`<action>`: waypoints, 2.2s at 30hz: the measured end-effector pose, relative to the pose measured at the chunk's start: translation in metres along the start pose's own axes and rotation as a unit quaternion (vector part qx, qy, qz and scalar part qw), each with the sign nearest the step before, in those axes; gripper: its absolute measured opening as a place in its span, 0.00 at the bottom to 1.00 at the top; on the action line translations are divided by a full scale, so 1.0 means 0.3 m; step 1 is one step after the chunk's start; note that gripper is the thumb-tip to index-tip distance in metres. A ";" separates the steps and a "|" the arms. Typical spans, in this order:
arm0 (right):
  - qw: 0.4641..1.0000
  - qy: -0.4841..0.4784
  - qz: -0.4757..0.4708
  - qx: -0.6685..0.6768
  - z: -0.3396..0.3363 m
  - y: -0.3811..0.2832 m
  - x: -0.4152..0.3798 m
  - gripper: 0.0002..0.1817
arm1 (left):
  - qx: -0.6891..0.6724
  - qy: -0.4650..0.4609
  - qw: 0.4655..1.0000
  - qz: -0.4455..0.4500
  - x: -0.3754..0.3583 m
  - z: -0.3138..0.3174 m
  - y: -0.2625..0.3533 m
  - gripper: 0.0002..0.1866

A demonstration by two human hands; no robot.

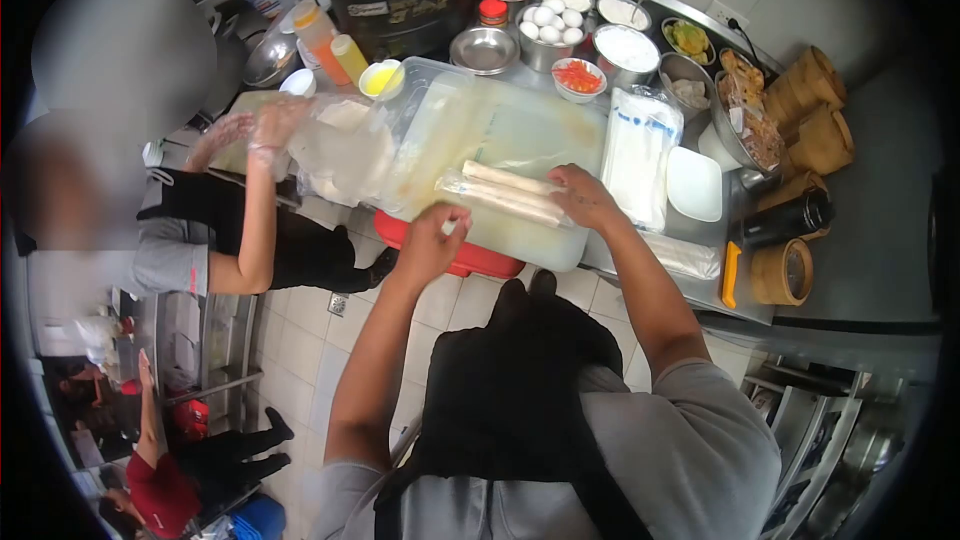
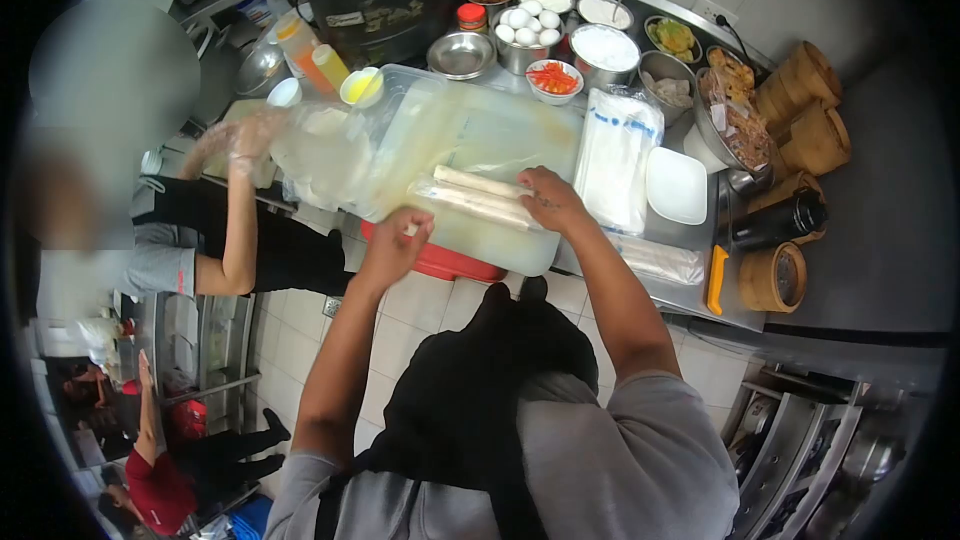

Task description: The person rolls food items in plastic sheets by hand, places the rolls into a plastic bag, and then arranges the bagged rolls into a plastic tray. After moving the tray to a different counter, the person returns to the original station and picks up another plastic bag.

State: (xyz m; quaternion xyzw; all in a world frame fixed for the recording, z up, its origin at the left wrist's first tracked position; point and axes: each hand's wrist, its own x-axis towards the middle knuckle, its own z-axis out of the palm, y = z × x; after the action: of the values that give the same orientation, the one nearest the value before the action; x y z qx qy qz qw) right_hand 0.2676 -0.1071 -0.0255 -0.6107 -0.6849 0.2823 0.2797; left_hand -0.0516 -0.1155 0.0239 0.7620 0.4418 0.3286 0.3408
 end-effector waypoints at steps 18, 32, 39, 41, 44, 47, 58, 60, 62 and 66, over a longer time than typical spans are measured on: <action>0.995 -0.007 -0.077 0.069 -0.068 -0.066 0.087 0.40 | -0.276 -0.060 0.907 -0.313 0.398 0.363 0.184 0.11; 0.992 0.030 -0.040 0.112 -0.020 -0.174 0.009 0.39 | -0.353 -0.126 0.897 -0.235 0.332 0.175 0.065 0.07; 0.975 0.090 0.134 0.150 -0.100 -0.115 -0.176 0.28 | -0.152 -0.065 0.973 -0.161 0.081 -0.100 -0.066 0.09; 0.973 0.085 0.173 0.125 -0.107 -0.102 -0.219 0.27 | -0.055 -0.144 0.965 -0.213 -0.037 -0.180 -0.114 0.12; 0.969 0.081 0.209 0.107 -0.083 -0.075 -0.228 0.25 | 0.035 -0.242 0.912 -0.330 -0.222 -0.230 -0.290 0.05; 0.971 0.074 0.195 0.118 -0.066 -0.091 -0.193 0.24 | 0.270 -0.252 0.885 -0.283 -0.475 -0.166 -0.613 0.20; 0.996 0.050 0.043 0.054 -0.023 -0.118 -0.022 0.20 | 0.336 -0.245 0.849 -0.325 -0.433 -0.169 -0.519 0.24; 0.998 0.038 0.039 0.030 -0.004 -0.096 -0.011 0.20 | 0.246 -0.219 0.901 -0.284 -0.337 -0.192 -0.362 0.23; 0.999 0.027 0.034 0.005 0.007 -0.082 -0.003 0.20 | 0.113 -0.183 0.933 -0.289 -0.217 -0.215 -0.185 0.19; 0.999 0.017 0.035 -0.016 0.011 -0.067 -0.006 0.19 | 0.007 -0.123 0.988 -0.090 -0.009 -0.177 -0.012 0.16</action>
State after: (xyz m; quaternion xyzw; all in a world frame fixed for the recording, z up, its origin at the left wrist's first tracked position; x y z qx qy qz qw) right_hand 0.2518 -0.1108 -0.0133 -0.6437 -0.6622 0.2705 0.2718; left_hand -0.0969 -0.1044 0.0498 0.7563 0.4655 0.1972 0.4152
